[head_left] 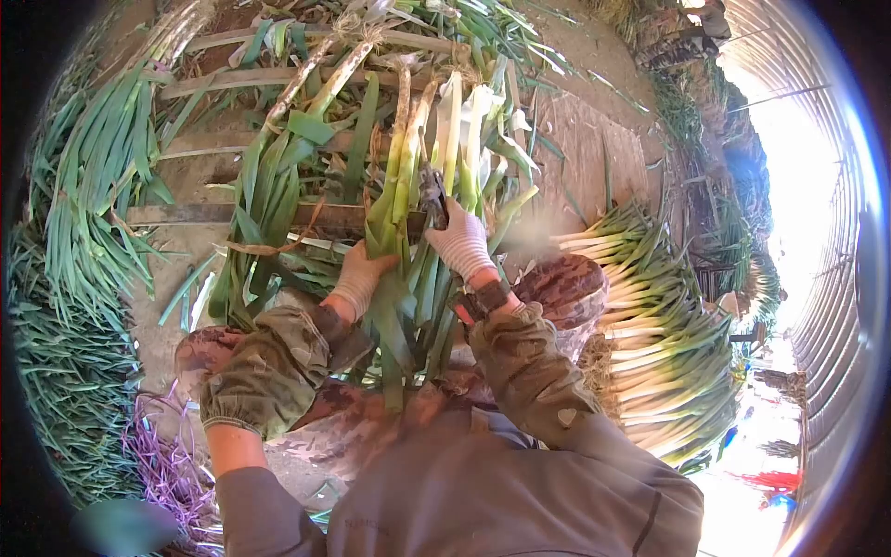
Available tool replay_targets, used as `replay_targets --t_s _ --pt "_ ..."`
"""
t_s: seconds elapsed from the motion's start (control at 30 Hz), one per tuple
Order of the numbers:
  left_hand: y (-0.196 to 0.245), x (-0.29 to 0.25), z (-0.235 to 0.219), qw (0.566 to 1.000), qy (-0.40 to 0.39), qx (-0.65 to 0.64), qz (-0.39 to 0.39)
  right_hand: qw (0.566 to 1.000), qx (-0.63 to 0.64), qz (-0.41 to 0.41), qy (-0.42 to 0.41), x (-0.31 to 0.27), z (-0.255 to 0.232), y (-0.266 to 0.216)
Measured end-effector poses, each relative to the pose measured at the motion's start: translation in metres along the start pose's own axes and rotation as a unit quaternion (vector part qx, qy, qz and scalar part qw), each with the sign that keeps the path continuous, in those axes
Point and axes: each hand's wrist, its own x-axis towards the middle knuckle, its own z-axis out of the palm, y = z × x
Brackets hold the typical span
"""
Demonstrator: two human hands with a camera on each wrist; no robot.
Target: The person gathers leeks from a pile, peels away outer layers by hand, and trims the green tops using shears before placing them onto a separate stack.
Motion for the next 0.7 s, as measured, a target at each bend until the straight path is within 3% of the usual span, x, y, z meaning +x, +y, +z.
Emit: replay_targets --t_s 0.2,0.53,0.7 --pt "-0.005 0.002 -0.001 0.998 0.006 0.038 0.039 1.0 -0.002 0.014 0.005 0.039 -0.015 -0.008" --pt "-0.004 0.004 -0.002 1.0 -0.009 -0.008 -0.016 0.996 -0.022 -0.011 0.084 0.127 -0.015 0.003" --pt "0.019 -0.01 0.009 0.999 0.013 0.018 -0.024 0.999 -0.021 -0.036 0.028 0.102 -0.023 0.003"
